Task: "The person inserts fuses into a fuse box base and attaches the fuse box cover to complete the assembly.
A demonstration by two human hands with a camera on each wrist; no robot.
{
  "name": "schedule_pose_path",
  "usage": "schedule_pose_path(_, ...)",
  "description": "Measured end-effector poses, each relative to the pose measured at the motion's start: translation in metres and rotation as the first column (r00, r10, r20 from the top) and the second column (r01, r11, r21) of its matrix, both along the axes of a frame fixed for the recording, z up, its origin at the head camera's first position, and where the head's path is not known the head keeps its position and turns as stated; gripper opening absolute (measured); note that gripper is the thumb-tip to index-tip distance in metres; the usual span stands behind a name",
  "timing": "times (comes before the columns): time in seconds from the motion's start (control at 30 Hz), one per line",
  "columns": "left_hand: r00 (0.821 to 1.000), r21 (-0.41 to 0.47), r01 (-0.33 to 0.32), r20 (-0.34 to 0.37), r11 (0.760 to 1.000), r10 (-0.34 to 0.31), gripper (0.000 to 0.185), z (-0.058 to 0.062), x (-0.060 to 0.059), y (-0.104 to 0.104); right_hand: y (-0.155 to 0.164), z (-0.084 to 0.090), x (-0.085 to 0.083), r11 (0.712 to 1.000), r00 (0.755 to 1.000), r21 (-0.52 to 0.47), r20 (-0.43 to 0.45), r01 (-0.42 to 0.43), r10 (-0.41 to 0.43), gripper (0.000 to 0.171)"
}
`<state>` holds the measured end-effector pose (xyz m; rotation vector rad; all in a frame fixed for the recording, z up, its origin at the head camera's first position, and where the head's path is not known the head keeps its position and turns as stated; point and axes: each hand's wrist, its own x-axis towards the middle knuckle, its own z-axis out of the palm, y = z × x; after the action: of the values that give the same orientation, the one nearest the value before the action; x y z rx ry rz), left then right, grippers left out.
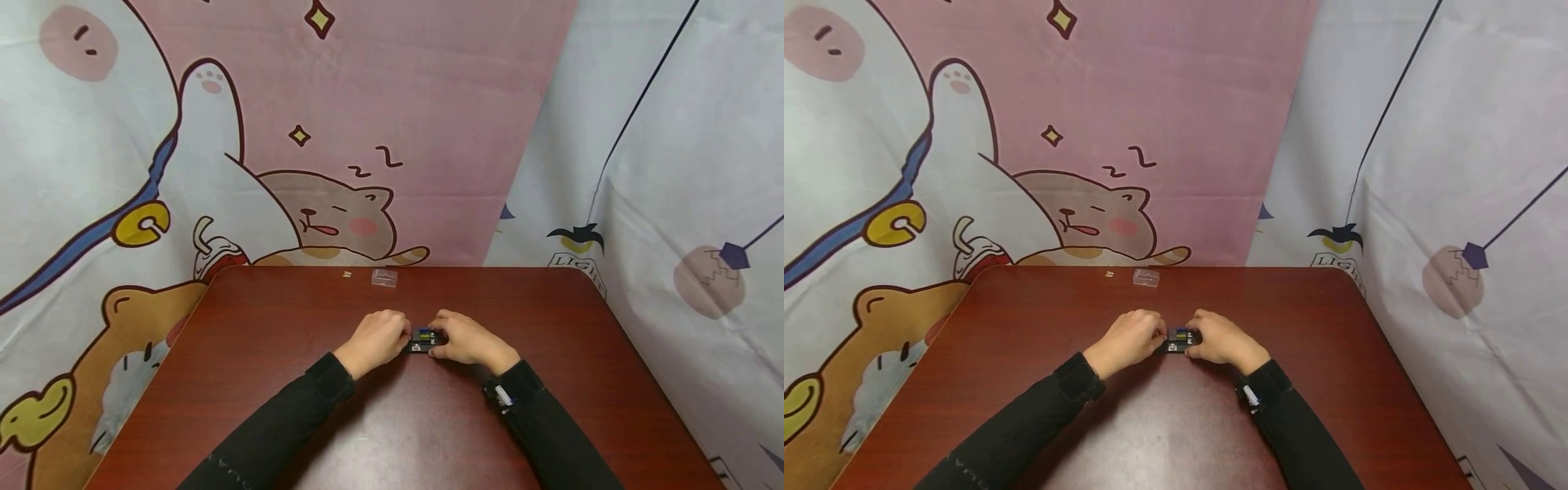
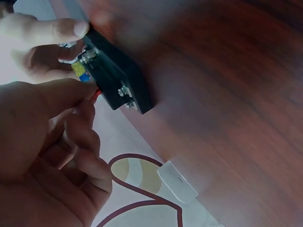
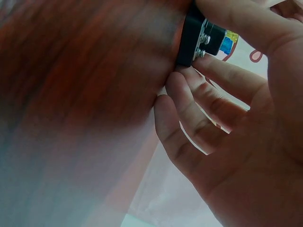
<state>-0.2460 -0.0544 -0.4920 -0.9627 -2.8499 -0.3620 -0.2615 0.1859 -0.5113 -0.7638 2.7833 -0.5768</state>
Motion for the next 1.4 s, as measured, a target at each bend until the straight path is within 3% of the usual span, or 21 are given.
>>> schedule_pose_path(0.17,0.998,-0.024,0.027,-0.047,0.999,-0.028,0.010,-0.003,-0.001,0.001,0.002,0.000,0.001,1.000,1.000,0.002,-0.012,-0.008,0.008,0.046)
schedule_pose_path(0.43,0.999,0.017,0.054,-0.007,0.998,-0.054,0.006,-0.004,-0.004,-0.007,0.003,0.000,0.002,1.000,1.000,-0.013,0.002,-0.006,0.006,0.045)
schedule_pose_path(0.67,0.998,0.040,0.046,-0.055,0.998,-0.043,0.013,-0.009,-0.008,-0.021,0.004,0.001,0.001,1.000,1.000,-0.002,-0.002,-0.015,0.015,0.047)
schedule_pose_path(0.8,0.998,0.041,-0.015,-0.068,0.999,0.018,0.019,-0.008,-0.016,-0.033,0.003,0.001,0.001,1.000,1.000,0.001,-0.002,-0.017,0.017,0.049)
schedule_pose_path(0.97,0.989,0.025,-0.142,-0.045,0.990,0.143,0.023,-0.011,-0.032,-0.056,0.003,0.000,0.001,1.000,1.000,0.001,-0.003,-0.022,0.022,0.050)
schedule_pose_path(1.17,0.963,0.039,-0.271,0.018,0.962,0.271,0.025,-0.013,-0.049,-0.084,0.003,-0.001,0.001,1.000,1.000,0.007,0.001,-0.021,0.021,0.051)
schedule_pose_path(1.4,0.919,0.066,-0.392,0.071,0.918,0.388,0.027,-0.006,-0.070,-0.106,0.003,0.001,0.003,1.000,1.000,-0.001,0.009,-0.010,0.010,0.050)
